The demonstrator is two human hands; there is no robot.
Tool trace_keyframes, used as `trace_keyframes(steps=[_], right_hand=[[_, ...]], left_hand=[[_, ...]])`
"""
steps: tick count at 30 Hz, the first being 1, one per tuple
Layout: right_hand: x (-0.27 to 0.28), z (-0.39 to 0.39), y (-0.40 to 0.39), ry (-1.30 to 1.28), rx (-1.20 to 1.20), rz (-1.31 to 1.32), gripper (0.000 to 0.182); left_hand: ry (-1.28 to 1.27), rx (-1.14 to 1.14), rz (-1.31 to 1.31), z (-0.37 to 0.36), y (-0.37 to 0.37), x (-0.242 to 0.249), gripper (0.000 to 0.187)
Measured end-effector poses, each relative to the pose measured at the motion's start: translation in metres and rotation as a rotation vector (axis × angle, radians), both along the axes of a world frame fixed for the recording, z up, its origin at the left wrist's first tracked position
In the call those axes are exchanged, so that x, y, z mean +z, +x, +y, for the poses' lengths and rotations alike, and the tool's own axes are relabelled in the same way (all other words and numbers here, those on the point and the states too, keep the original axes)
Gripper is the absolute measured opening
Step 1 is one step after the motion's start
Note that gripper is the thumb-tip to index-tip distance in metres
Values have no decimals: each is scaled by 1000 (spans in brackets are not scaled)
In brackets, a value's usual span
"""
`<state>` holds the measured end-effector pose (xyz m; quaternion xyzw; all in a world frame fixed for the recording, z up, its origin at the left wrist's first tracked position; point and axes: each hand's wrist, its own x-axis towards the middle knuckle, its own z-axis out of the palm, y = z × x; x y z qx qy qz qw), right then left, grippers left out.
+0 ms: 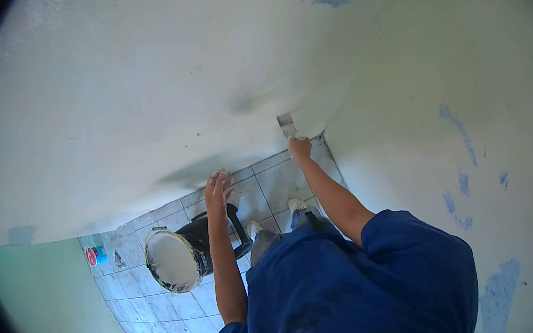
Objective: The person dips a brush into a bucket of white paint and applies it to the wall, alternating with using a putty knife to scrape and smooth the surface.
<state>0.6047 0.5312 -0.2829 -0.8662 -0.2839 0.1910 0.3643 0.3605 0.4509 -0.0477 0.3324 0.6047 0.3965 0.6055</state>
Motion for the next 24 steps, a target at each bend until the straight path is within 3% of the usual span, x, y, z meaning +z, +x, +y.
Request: trace_keyframes(steps=[2,4,5,7,10,12,15,17,19,20,21,24], right_hand=[[-35,10,8,-21,79,6,29],[-2,23,8,44,97,274,32],[28,21,9,69,105,405,35],[145,-4,4,116,176,759,25],[249,-34,-7,409,247,796,25],[287,-46,-15,546,232,740,24],[251,-34,-23,468,191,800,25],[133,-4,-32,233,145,371,27],[44,-1,-41,128,-97,374,40],[15,-9,-36,35,-5,328,44],[0,-15,-28,-58,88,282,49],[24,-13,-26,-68,96,193,39]], left_hand=[[-6,31,4,-5,-9,1,48],[-12,57,7,-5,-18,-1,48],[-15,68,7,-6,-23,-4,48],[-31,78,8,-10,-31,-9,47],[-32,69,6,-7,-29,-11,47],[-16,46,14,-6,-26,-5,47],[6,46,-33,-3,-18,-5,49],[9,6,-22,-3,-15,1,50],[22,0,-5,-2,-14,9,48],[27,13,6,-5,-14,14,46],[30,28,20,-7,-16,17,44],[53,67,19,-13,-33,12,43]])
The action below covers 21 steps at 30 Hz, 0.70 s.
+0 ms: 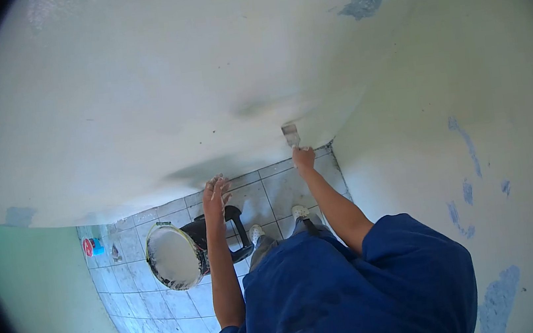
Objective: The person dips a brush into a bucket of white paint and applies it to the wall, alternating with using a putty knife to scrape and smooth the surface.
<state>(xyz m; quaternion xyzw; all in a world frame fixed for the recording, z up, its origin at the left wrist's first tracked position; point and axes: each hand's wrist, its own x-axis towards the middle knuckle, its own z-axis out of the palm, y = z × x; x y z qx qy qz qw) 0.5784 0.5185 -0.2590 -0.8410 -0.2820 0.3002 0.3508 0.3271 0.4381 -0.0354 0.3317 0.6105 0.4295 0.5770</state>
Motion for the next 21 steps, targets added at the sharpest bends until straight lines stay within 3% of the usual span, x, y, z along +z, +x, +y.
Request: trace_keyframes(steps=[1,3,5,8,11,14,18,19,21], right_hand=[[-9,12,-4,129,-88,-18,37],[131,5,-7,193,62,329,32],[180,-3,-14,421,137,483,29],[235,-25,-26,607,205,452,25],[200,-15,-36,480,140,509,24],[61,12,-48,223,-8,235,27],[-8,6,-36,-19,-42,132,42],[-48,20,-36,3,46,-105,37],[7,30,-40,151,53,194,33]], left_hand=[[-2,0,6,0,-7,-3,45],[-14,-2,10,-2,-16,-11,49],[-17,19,6,-6,-19,-18,49],[-23,29,-4,-8,-15,-15,48],[-32,25,-14,-9,-9,-13,47],[-55,6,-15,-10,-13,-16,46],[-15,43,-1,-13,-26,-7,44],[-6,54,-7,-13,-31,-7,44],[12,76,-29,-13,-40,-8,44]])
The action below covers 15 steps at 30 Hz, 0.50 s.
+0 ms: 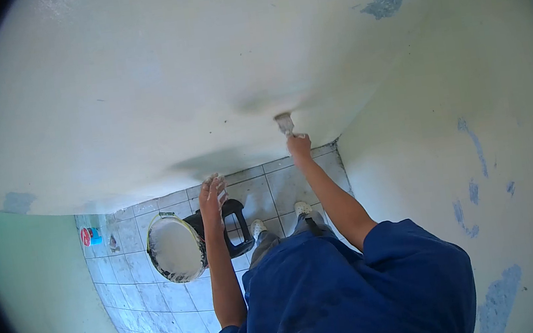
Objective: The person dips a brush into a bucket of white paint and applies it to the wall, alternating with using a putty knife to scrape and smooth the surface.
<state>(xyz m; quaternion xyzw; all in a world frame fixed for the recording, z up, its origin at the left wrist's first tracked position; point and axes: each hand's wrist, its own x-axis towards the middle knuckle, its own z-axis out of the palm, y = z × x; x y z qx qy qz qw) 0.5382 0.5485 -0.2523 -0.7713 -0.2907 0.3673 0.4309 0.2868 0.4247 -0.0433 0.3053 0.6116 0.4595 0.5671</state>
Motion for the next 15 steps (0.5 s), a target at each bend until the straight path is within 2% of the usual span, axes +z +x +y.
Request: trace_keyframes(steps=[1,3,6,9,11,13,15], right_hand=[[51,-5,-1,67,10,148,31],[188,-38,-7,211,132,329,24],[234,-56,-26,544,48,295,26],[205,-42,-35,408,84,358,25],[101,-17,-45,275,41,-242,31],[72,-26,-53,-100,-119,9,38],[-36,-31,-35,-137,-14,-84,41]], left_hand=[[-10,7,-1,-1,-1,1,45],[-25,19,-1,1,-3,4,47],[-7,29,-20,2,-3,1,46],[4,4,-15,2,1,0,46],[-6,-19,-16,2,-1,1,47],[1,-16,-12,2,-6,2,47],[8,11,-5,-5,-13,4,45]])
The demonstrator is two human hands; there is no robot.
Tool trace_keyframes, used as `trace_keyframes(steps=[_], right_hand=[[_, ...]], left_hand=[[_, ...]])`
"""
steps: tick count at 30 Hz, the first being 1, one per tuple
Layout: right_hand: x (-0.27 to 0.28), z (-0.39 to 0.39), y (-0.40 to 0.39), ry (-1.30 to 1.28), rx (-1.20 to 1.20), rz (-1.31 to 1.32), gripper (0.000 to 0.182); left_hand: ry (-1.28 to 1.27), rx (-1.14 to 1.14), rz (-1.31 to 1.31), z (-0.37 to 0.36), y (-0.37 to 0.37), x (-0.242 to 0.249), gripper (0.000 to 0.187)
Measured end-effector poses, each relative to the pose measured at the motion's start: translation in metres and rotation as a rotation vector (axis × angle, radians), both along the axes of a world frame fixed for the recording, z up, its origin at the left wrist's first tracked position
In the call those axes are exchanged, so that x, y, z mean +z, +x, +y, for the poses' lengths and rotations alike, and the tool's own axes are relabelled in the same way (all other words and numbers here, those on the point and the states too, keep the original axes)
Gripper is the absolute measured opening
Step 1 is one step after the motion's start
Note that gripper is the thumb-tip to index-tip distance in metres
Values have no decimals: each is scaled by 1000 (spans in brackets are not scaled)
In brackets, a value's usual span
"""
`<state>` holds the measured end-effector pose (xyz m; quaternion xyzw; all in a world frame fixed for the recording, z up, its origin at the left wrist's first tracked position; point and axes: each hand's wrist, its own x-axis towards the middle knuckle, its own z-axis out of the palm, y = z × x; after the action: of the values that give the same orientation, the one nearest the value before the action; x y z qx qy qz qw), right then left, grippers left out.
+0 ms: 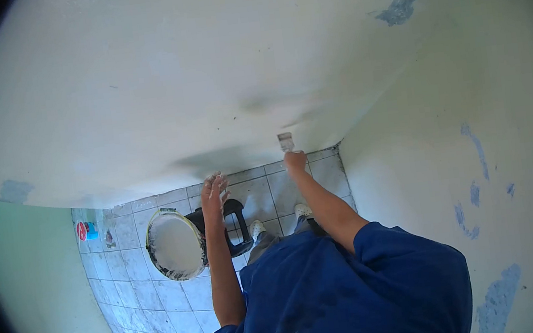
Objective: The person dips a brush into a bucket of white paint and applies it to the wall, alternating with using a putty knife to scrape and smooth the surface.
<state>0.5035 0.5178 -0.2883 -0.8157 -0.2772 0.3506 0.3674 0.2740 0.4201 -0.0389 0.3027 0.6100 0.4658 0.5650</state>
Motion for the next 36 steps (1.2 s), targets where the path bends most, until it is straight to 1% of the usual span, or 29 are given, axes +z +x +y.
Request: trace_keyframes(steps=[1,2,4,6,7,8,9,11,12,13,14,15,16,17,19,21,22,23,25,28,30,31,34,36], right_hand=[[-31,3,2,-17,52,-38,42],[-14,8,-3,16,20,-27,40],[59,15,-6,74,-49,-13,38],[120,21,-7,309,106,174,27],[173,8,-10,392,124,276,26],[239,-10,-15,478,143,380,26],[271,-19,-18,562,162,483,27],[272,-23,-25,501,127,485,22],[271,-23,-29,474,111,488,24],[250,-15,-34,461,102,393,24],[203,1,-41,448,93,299,25],[164,7,-45,361,91,211,26],[125,14,-48,270,90,127,27],[93,15,-53,107,96,51,29],[22,6,-50,82,25,-195,34],[-26,14,-34,34,23,-205,29],[-17,20,-37,17,25,-207,26],[-8,30,-41,72,33,-16,24],[92,30,-47,160,53,354,18],[205,2,-57,295,197,571,26],[283,-16,-67,426,154,601,26],[299,-22,-73,491,128,616,26],[278,-14,-90,581,130,556,21],[160,12,-90,481,133,197,22]], left_hand=[[-5,16,0,-2,-6,0,45],[-12,31,-2,-3,-11,-2,45],[-19,51,-10,-6,-18,-4,44],[-19,63,-24,-8,-21,-6,44],[-31,67,-28,-8,-22,-7,45],[-40,71,-32,-7,-22,-8,45],[-51,76,-37,-7,-22,-9,45],[-34,56,-47,-7,-23,-10,46],[-22,49,-51,-6,-22,-10,46],[-18,51,-58,-5,-22,-10,46],[-13,54,-64,-5,-22,-10,46],[-6,58,-70,-5,-23,-10,47],[-12,62,-64,-7,-23,-9,46],[-14,68,-55,-7,-25,-8,45],[-14,92,-52,-12,-30,-6,44],[4,126,-55,-15,-39,-3,44],[5,136,-47,-16,-45,-1,45],[5,150,-40,-19,-51,0,45],[-2,176,-39,-29,-58,-1,46],[6,185,-39,-30,-70,-6,47],[-13,189,-47,-36,-76,-13,48],[-14,194,-54,-39,-77,-15,48],[3,198,-86,-36,-79,-17,49],[0,210,-127,-35,-80,-16,49]])
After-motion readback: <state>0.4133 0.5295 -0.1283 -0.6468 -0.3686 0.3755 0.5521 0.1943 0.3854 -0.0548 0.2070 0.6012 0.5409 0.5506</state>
